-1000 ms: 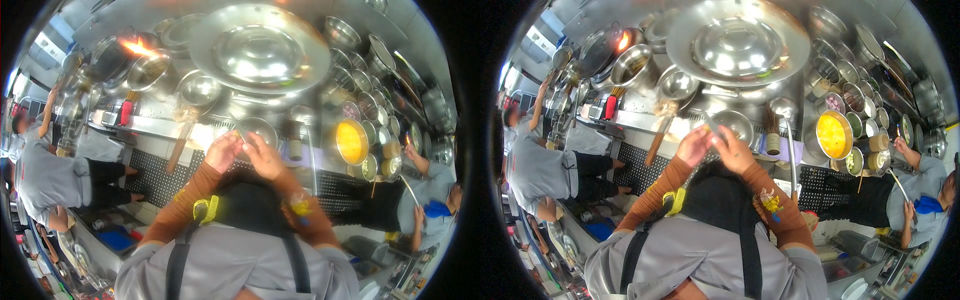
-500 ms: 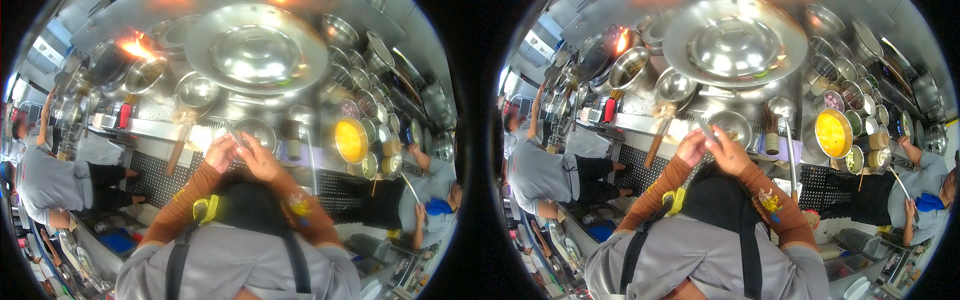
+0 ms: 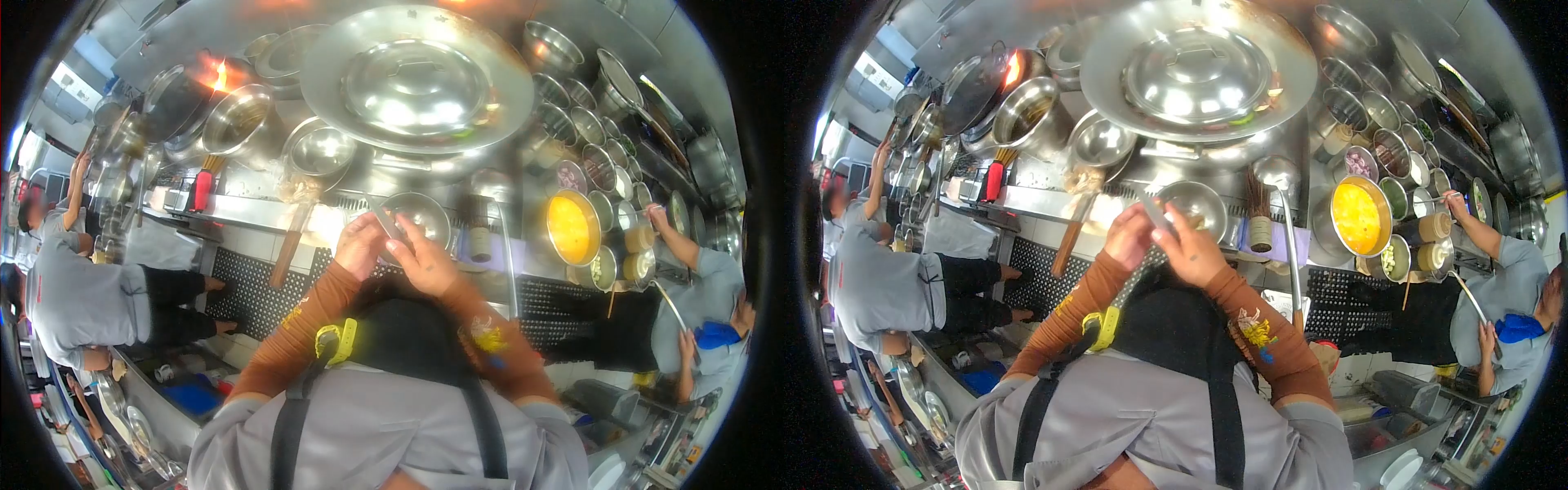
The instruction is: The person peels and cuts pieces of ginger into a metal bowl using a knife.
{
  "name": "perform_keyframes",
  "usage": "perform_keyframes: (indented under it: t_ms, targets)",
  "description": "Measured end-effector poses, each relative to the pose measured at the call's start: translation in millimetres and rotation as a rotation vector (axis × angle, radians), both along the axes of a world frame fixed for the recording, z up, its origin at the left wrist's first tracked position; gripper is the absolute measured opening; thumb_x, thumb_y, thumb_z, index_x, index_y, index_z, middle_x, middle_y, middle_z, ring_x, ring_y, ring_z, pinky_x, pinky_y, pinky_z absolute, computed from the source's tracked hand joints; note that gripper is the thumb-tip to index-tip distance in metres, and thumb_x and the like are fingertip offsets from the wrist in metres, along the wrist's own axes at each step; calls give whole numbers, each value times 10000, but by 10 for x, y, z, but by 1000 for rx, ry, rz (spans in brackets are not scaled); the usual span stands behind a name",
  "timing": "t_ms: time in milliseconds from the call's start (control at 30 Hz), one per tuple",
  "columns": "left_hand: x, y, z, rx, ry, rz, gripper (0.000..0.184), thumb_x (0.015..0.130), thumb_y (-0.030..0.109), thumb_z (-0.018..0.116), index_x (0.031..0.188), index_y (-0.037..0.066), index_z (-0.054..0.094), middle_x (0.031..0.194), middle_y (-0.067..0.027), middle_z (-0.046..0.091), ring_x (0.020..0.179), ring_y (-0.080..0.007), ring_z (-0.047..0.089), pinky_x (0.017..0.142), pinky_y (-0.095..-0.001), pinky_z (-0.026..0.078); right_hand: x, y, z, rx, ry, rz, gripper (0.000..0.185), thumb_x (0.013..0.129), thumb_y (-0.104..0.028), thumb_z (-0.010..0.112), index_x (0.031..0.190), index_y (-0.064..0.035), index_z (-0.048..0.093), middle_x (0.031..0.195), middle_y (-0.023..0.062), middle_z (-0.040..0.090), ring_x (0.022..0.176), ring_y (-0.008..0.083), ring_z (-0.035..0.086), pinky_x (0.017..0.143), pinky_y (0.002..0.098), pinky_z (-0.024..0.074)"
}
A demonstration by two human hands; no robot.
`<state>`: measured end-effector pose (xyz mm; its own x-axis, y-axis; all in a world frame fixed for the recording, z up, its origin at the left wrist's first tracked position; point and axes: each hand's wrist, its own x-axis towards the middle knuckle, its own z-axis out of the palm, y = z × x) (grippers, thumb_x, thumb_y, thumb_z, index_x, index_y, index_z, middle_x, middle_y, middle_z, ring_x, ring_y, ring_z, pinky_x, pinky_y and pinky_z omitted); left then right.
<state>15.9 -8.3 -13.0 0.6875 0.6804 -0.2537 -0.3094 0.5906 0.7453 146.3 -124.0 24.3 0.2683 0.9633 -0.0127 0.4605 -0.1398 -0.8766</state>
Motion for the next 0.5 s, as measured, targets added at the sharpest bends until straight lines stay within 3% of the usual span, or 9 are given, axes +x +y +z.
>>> perform_keyframes:
  t_ms: [100, 500]
  targets:
    - [4, 30, -8, -35, 10, 24, 256, 907, 32, 598, 1159, -11, 579, 1072, -119, 658, 968, -214, 650, 872, -348, 532, -10, 6, -22, 26, -37, 5, 639, 978, -451, 483, 1440, -22, 382, 965, 331, 650, 930, 467, 649, 853, 475, 500]
    - [-48, -31, 39, 1, 65, 22, 191, 925, 74, 595, 1094, -16, 588, 1018, -116, 672, 885, -189, 658, 798, -328, 539, -43, 2, -68, 40, -25, 1, 616, 976, -436, 503, 1425, -25, 405, 1031, 313, 653, 985, 464, 640, 894, 469, 492]
